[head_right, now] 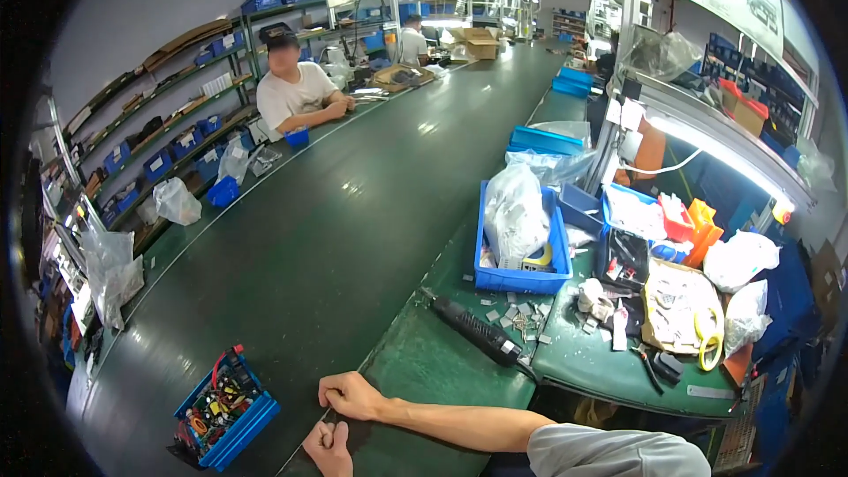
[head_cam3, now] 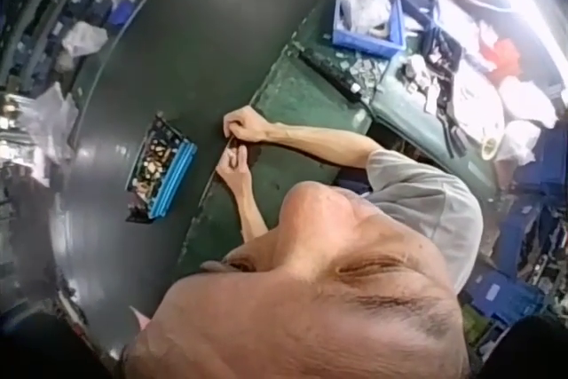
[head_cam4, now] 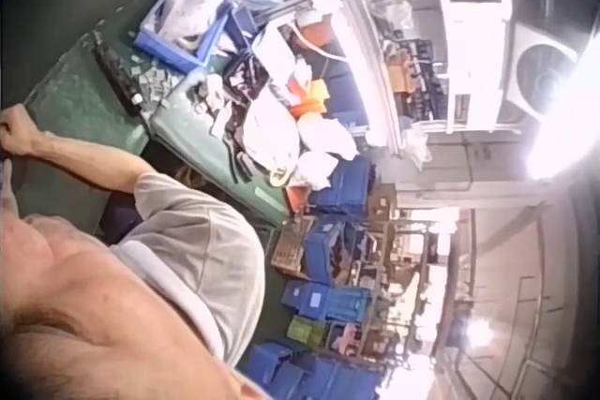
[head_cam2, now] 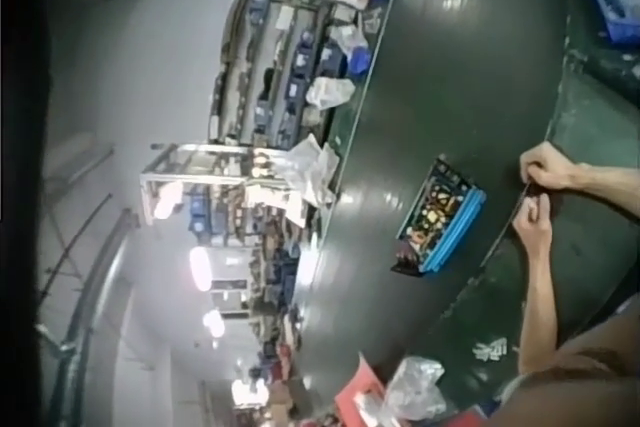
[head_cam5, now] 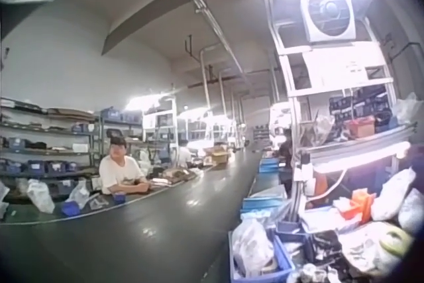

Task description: The worker is assembling electronic modules on a production line using an electric screwdriver to secure components.

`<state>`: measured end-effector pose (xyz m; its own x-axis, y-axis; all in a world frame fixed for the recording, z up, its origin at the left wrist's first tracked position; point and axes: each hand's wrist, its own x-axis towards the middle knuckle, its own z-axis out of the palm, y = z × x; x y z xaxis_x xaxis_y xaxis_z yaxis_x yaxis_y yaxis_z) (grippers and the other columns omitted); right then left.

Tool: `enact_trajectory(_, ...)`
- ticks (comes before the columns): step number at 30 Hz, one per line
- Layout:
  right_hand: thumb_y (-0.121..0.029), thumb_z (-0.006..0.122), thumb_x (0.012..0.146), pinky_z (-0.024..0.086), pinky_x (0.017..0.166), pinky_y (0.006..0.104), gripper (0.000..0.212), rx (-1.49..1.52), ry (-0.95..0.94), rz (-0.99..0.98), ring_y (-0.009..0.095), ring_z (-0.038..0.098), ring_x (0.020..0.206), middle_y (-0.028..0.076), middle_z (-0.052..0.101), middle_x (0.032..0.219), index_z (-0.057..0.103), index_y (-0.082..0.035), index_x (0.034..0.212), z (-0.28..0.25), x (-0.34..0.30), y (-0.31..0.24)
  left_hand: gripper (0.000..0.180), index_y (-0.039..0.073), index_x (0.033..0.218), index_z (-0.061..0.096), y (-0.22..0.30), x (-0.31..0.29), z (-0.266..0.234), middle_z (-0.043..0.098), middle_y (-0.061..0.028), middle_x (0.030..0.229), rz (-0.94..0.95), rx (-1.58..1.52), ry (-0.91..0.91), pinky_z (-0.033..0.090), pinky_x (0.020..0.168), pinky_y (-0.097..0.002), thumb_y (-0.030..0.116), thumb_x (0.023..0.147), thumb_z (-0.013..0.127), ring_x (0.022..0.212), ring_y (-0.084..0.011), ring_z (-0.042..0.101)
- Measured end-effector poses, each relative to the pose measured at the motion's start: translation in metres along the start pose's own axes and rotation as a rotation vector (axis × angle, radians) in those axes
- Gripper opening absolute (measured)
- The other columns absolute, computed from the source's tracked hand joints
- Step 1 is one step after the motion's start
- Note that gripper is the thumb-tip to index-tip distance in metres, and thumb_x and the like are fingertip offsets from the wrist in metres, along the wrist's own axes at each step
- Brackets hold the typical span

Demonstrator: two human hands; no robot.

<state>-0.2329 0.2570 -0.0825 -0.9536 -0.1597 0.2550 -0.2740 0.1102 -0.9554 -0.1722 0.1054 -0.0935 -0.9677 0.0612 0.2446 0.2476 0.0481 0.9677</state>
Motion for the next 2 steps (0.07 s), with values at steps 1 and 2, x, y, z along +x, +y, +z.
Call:
enact_trajectory(1,-0.001,0.051,0.086,0.051,0.062,0.0328,0.017,-0.040,-0.037,0.026,0.017,0.063,0.066,0.010,0.066,0.071,0.069,0.000,0.085,-0.005,0.001,-0.001,0.049,0.009,0.064,0.027,-0.008,-0.002,-0.002,0.029,0.0035,0.055,0.039,0.091,-0.008,0.022,0.050,-0.0272,0.005,0.089,0.068,0.052,-0.0057,0.028)
enact_trajectory(2,-0.001,0.051,0.086,0.051,0.062,0.0324,0.017,-0.037,-0.032,0.041,0.017,0.063,0.066,0.010,0.067,0.072,0.069,-0.001,0.084,-0.002,0.001,0.005,0.048,0.007,0.065,0.026,0.003,-0.001,0.002,0.026,0.0022,0.057,0.021,0.125,-0.026,0.021,0.051,-0.0279,0.003,0.088,0.068,0.055,-0.0059,0.027)
